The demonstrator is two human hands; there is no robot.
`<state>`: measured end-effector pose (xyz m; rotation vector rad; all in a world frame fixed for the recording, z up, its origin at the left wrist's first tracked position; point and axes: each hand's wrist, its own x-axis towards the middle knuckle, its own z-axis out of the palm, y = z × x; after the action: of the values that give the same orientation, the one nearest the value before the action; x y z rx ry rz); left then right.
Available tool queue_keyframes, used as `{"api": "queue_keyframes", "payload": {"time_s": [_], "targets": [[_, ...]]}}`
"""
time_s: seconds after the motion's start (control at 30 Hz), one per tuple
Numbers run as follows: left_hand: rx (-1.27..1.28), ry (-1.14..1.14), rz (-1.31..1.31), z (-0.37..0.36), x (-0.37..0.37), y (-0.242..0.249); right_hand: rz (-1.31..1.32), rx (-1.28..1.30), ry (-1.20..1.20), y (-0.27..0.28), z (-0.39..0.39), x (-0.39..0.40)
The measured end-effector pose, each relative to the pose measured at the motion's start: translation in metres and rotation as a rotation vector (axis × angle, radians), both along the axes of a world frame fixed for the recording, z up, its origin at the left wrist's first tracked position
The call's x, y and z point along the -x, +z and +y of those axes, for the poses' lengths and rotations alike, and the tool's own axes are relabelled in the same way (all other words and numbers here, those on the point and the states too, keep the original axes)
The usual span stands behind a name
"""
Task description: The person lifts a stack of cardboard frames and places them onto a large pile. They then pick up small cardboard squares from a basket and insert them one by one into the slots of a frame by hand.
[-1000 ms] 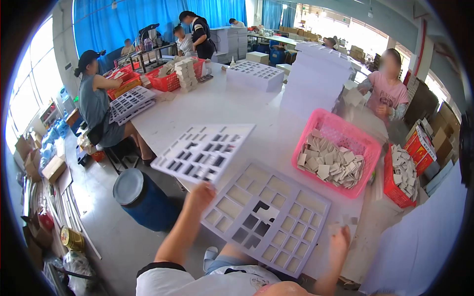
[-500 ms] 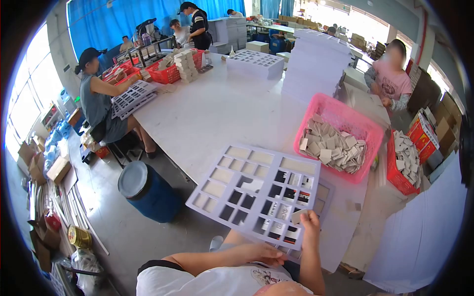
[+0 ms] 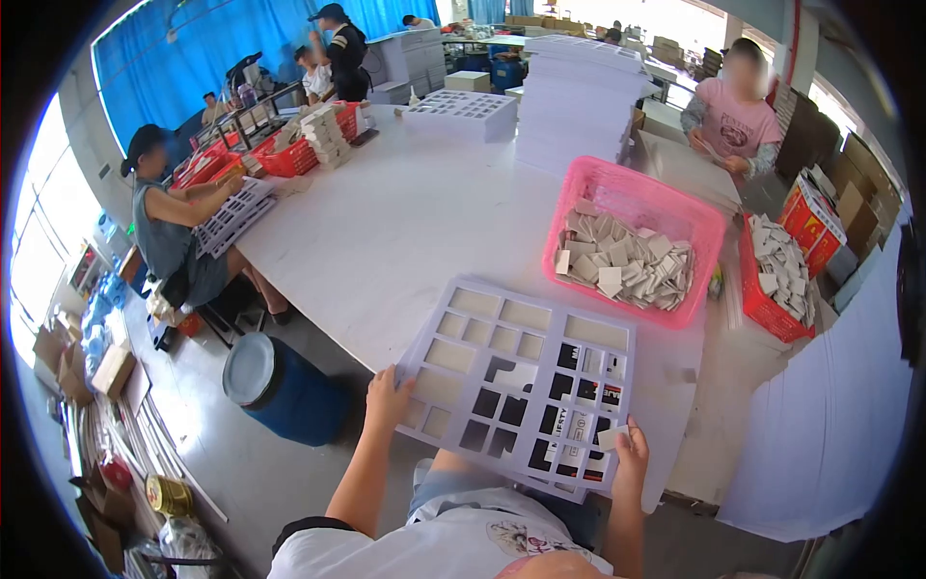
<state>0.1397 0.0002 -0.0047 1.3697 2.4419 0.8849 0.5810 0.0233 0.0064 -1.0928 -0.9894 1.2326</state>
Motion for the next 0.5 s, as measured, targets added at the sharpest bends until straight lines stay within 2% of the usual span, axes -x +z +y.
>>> {"api": "queue_keyframes", "payload": {"time_s": [0.1,0.17,0.2,0.23,0.3,0.33,0.4,0.43,0.5], "targets": [[0.044,0.008,-0.014,-0.001,0.007,-0.004,0.16,0.069,0.018,-0.004,-0.002,0.006],[0.057,0.012,-0.002,0.002,0.01,0.001,0.119,0.101,-0.012,-0.025,-0.006,0.012],[0.073,0.017,0.018,0.005,0.012,0.005,0.032,0.114,0.021,-0.007,-0.007,0.022],[0.054,-0.018,0.038,0.005,0.02,-0.001,-0.073,0.007,-0.008,-0.021,-0.006,0.023],[0.063,-0.046,-0.023,0.009,0.032,-0.007,0.122,0.139,-0.106,0.008,-0.007,0.027],[0.09,-0.029,-0.098,0.008,0.03,-0.002,0.036,0.117,-0.109,0.003,-0.006,0.013],[-0.034,-0.041,0.147,0.008,0.014,0.008,-0.125,0.05,-0.085,-0.006,0.001,-0.005],[-0.083,-0.051,0.218,0.008,0.001,0.017,-0.188,0.088,-0.025,-0.001,0.0,-0.01],[-0.166,-0.113,0.194,0.015,-0.023,0.028,-0.302,0.163,0.111,0.032,-0.002,-0.005]]}}
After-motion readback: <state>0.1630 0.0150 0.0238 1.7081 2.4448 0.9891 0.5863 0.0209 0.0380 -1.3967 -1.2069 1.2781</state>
